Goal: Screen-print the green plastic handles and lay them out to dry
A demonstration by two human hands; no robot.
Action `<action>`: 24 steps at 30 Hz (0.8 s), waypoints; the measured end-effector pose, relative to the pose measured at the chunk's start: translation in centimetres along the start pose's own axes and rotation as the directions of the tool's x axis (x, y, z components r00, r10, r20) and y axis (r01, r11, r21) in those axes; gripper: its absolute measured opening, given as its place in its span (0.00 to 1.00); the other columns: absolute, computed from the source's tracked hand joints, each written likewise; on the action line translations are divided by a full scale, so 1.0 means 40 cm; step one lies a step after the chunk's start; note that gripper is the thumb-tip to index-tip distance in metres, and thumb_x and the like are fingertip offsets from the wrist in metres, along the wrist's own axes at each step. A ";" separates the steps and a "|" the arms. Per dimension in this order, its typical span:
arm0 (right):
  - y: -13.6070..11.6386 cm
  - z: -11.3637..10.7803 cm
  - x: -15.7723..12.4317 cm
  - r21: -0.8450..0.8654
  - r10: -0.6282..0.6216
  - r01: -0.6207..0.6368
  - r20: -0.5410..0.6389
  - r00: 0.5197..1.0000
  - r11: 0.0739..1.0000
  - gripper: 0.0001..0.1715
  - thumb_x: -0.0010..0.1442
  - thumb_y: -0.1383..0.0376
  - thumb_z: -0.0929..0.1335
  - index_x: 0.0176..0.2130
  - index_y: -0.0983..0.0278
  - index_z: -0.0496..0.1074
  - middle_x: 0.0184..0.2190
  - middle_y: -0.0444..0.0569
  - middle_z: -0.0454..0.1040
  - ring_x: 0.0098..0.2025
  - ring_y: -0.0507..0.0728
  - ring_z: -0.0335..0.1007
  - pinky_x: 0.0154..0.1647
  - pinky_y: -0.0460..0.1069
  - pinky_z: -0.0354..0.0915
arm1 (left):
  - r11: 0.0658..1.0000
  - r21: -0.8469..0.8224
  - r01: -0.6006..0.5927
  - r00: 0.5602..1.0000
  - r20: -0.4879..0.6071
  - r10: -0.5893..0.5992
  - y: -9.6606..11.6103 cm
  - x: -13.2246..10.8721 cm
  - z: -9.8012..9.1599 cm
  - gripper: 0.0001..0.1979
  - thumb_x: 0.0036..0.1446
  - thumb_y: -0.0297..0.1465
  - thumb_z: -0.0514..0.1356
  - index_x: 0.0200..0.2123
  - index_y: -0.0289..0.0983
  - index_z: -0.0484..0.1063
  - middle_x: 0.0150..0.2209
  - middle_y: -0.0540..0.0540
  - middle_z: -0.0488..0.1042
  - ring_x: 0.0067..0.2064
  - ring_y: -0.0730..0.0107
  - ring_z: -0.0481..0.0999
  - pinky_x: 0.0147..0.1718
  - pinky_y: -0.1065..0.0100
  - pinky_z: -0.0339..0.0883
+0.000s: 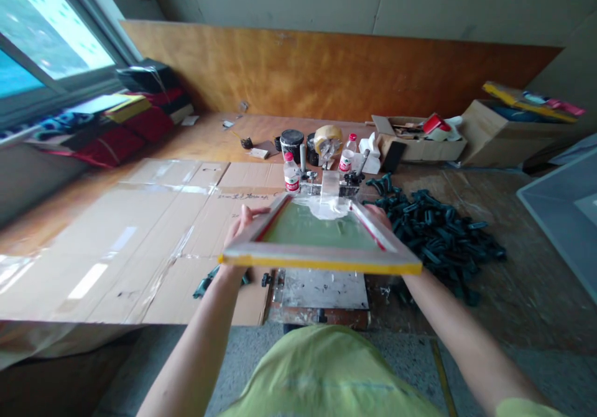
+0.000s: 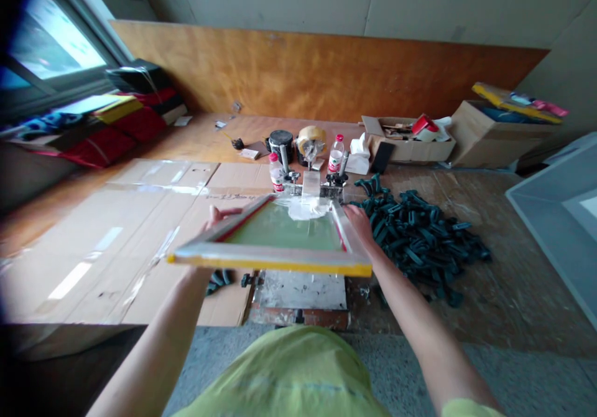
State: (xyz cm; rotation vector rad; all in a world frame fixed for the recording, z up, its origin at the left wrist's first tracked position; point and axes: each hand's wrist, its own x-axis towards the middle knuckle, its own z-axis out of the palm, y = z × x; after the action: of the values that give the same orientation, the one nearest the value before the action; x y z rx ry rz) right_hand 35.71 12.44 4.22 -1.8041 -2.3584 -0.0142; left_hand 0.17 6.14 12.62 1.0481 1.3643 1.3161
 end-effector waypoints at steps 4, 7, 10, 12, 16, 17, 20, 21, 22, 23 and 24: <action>-0.007 -0.068 0.084 0.212 0.061 -0.017 -0.201 0.978 0.977 0.25 0.65 0.62 0.62 0.60 0.67 0.65 0.56 0.59 0.67 0.58 0.62 0.63 0.59 0.55 0.60 | 0.959 0.049 0.280 0.956 0.071 -0.283 -0.122 -0.091 -0.032 0.33 0.49 0.52 0.64 0.53 0.38 0.73 0.31 0.48 0.78 0.28 0.69 0.75 0.25 0.72 0.66; -0.091 -0.073 0.153 0.207 -0.100 0.141 -0.196 0.975 0.968 0.30 0.58 0.65 0.70 0.59 0.67 0.64 0.57 0.57 0.66 0.59 0.62 0.61 0.59 0.55 0.60 | 0.935 0.013 0.355 0.935 0.011 -0.355 -0.214 -0.111 -0.023 0.39 0.45 0.47 0.68 0.60 0.39 0.66 0.27 0.50 0.77 0.28 0.67 0.76 0.25 0.72 0.66; -0.161 -0.052 0.186 0.124 -0.155 0.154 0.003 0.988 0.980 0.20 0.55 0.68 0.71 0.49 0.65 0.70 0.45 0.54 0.74 0.49 0.60 0.68 0.50 0.52 0.64 | 0.928 0.033 0.372 0.928 -0.041 -0.371 -0.277 -0.104 -0.016 0.37 0.45 0.44 0.68 0.59 0.39 0.67 0.26 0.51 0.76 0.27 0.68 0.75 0.24 0.72 0.66; -0.184 -0.036 0.172 0.079 -0.140 0.131 0.122 0.983 0.988 0.11 0.56 0.68 0.70 0.42 0.65 0.72 0.39 0.53 0.76 0.44 0.59 0.70 0.45 0.50 0.64 | 0.929 0.034 0.368 0.930 -0.033 -0.367 -0.300 -0.097 -0.018 0.37 0.45 0.45 0.68 0.58 0.39 0.68 0.27 0.51 0.76 0.27 0.69 0.75 0.25 0.72 0.66; -0.184 -0.030 0.078 0.092 -0.297 0.285 0.162 0.941 0.954 0.07 0.58 0.71 0.66 0.38 0.65 0.74 0.38 0.53 0.76 0.45 0.58 0.70 0.44 0.49 0.63 | 0.932 0.034 0.360 0.931 0.043 -0.361 -0.317 -0.094 -0.029 0.38 0.47 0.48 0.66 0.58 0.37 0.68 0.29 0.49 0.76 0.28 0.70 0.75 0.25 0.73 0.65; -0.178 -0.037 0.055 0.115 -0.367 0.352 0.168 0.915 0.929 0.10 0.58 0.73 0.65 0.38 0.64 0.74 0.38 0.52 0.76 0.45 0.58 0.69 0.44 0.49 0.63 | 0.932 0.039 0.359 0.931 0.051 -0.361 -0.319 -0.094 -0.030 0.37 0.48 0.48 0.65 0.58 0.37 0.67 0.29 0.49 0.76 0.28 0.70 0.75 0.25 0.73 0.65; -0.155 -0.069 0.023 0.181 -0.501 0.470 0.216 0.838 0.864 0.14 0.56 0.76 0.65 0.37 0.61 0.74 0.36 0.48 0.76 0.44 0.56 0.69 0.41 0.47 0.62 | 0.933 0.045 0.357 0.932 0.052 -0.359 -0.323 -0.095 -0.030 0.36 0.48 0.49 0.65 0.57 0.36 0.68 0.29 0.49 0.76 0.28 0.69 0.75 0.25 0.73 0.66; -0.151 -0.077 0.026 0.189 -0.504 0.470 0.237 0.830 0.862 0.12 0.56 0.75 0.66 0.36 0.60 0.75 0.35 0.46 0.76 0.43 0.55 0.70 0.39 0.47 0.61 | 0.934 0.042 0.354 0.933 0.050 -0.356 -0.324 -0.094 -0.030 0.36 0.48 0.49 0.65 0.57 0.36 0.68 0.29 0.49 0.77 0.28 0.69 0.76 0.25 0.73 0.66; -0.150 -0.082 0.033 0.186 -0.486 0.451 0.247 0.839 0.873 0.09 0.56 0.72 0.67 0.34 0.60 0.75 0.34 0.46 0.76 0.41 0.55 0.70 0.38 0.46 0.61 | 0.935 0.039 0.351 0.934 0.048 -0.353 -0.325 -0.094 -0.029 0.36 0.48 0.49 0.65 0.56 0.36 0.69 0.29 0.48 0.77 0.28 0.68 0.76 0.25 0.73 0.66; -0.152 -0.081 0.040 0.173 -0.450 0.418 0.236 0.861 0.892 0.07 0.56 0.71 0.68 0.34 0.60 0.75 0.34 0.46 0.76 0.40 0.56 0.70 0.37 0.47 0.61 | 0.936 0.039 0.349 0.936 0.045 -0.350 -0.325 -0.094 -0.028 0.35 0.48 0.49 0.65 0.56 0.36 0.69 0.28 0.49 0.77 0.28 0.68 0.76 0.24 0.72 0.66; -0.156 -0.075 0.045 0.155 -0.407 0.382 0.205 0.890 0.911 0.06 0.56 0.70 0.68 0.34 0.60 0.75 0.34 0.46 0.76 0.40 0.56 0.70 0.37 0.47 0.61 | 0.937 0.038 0.348 0.936 0.041 -0.350 -0.323 -0.094 -0.027 0.35 0.48 0.49 0.66 0.55 0.36 0.70 0.28 0.49 0.76 0.28 0.68 0.76 0.24 0.72 0.66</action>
State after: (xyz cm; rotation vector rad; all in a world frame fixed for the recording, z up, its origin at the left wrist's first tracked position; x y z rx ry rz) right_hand 29.65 12.13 8.04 -1.3079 -2.7908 0.2865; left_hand 0.19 1.50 -0.07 0.8038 1.4600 1.0044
